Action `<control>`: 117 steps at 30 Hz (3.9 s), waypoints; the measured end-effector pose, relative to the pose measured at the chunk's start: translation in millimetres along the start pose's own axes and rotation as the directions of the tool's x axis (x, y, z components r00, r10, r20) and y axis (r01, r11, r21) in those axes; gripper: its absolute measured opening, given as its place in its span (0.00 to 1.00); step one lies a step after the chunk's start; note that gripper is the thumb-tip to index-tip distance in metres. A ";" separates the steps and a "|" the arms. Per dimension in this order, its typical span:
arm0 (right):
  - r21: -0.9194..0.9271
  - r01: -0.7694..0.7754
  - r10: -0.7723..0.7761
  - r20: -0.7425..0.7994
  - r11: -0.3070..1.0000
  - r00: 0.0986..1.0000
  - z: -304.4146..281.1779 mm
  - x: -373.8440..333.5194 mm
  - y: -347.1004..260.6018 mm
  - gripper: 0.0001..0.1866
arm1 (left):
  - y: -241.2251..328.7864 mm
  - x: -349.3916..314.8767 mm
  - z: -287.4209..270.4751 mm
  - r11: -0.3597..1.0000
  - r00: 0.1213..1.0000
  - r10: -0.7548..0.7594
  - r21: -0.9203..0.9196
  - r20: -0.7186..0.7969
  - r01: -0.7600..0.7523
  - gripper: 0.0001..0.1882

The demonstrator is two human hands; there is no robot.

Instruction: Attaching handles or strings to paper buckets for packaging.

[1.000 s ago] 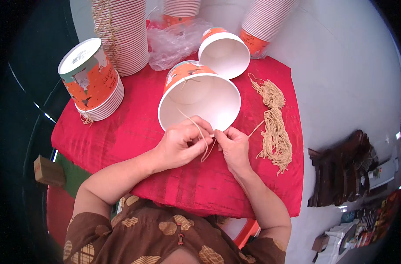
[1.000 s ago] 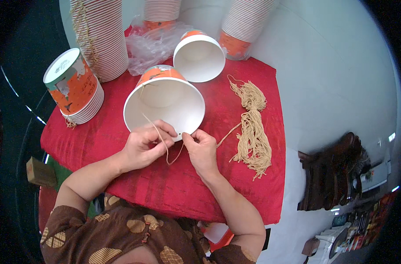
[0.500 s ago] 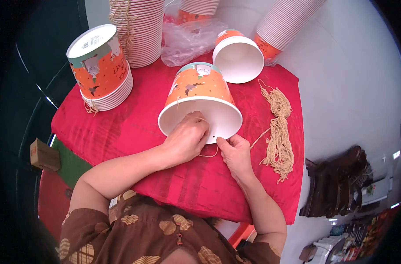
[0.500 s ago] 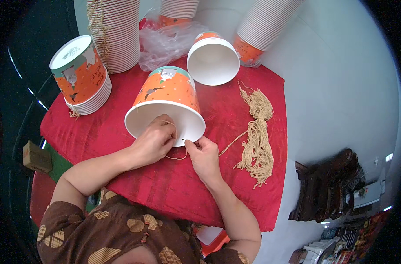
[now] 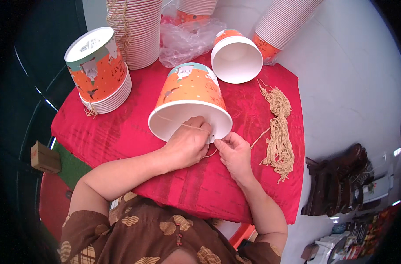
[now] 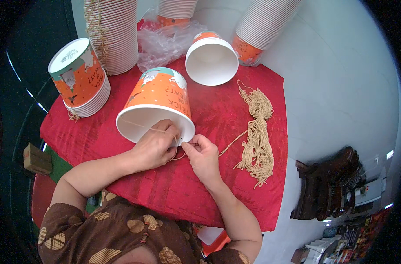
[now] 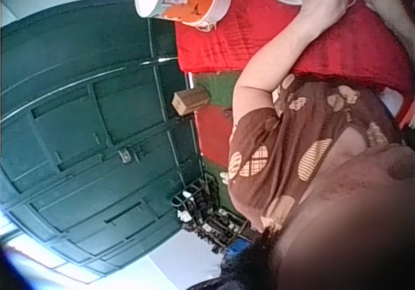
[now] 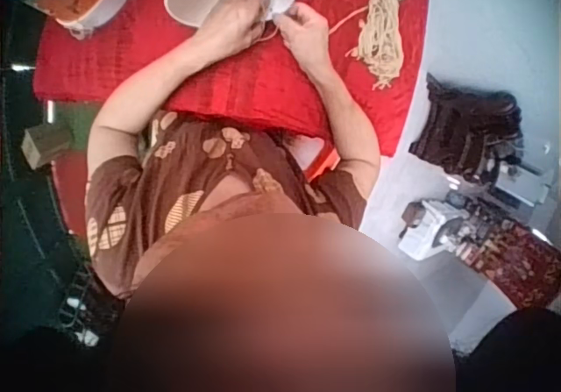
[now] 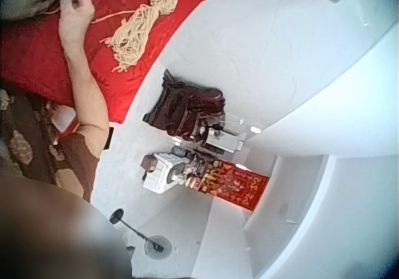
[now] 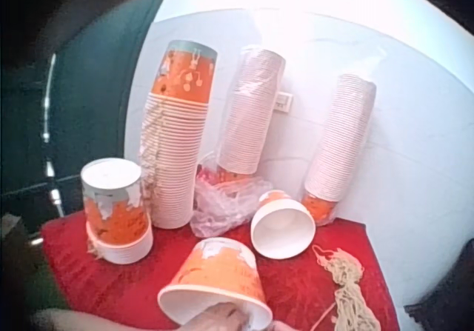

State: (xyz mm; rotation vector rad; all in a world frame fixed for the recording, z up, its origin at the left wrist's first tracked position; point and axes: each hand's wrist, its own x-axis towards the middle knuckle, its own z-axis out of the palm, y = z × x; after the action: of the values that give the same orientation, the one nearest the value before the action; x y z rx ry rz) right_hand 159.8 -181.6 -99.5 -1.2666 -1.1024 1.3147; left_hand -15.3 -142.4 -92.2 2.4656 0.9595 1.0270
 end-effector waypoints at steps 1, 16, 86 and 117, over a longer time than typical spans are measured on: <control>-0.013 0.079 -0.079 0.008 0.997 0.997 1.5 -0.5 0.4 0.03 | 0.8 0.1 -0.6 1.000 1.000 0.003 -0.011 -0.017 -0.003 0.15; -0.085 0.577 -0.582 -0.073 0.812 0.810 5.6 -17.5 -14.6 0.02 | 16.2 2.1 -9.5 0.873 0.954 0.023 -0.460 -0.299 -0.165 0.09; -0.451 0.666 -0.760 -0.045 0.594 0.648 6.4 -18.0 -16.7 0.06 | 10.1 2.3 -5.5 0.952 0.971 -0.100 -0.304 -0.218 0.030 0.09; -0.575 0.677 -0.817 0.024 0.460 0.576 3.9 -15.4 -21.0 0.09 | 10.3 -3.5 4.1 0.975 0.987 -0.016 -0.220 -0.157 -0.019 0.10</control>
State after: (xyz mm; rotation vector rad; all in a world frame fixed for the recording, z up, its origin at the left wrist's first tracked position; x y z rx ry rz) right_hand 156.9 -194.2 -76.6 -1.0368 -1.6409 0.1212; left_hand -9.4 -152.4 -91.6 2.2308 0.8377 1.2724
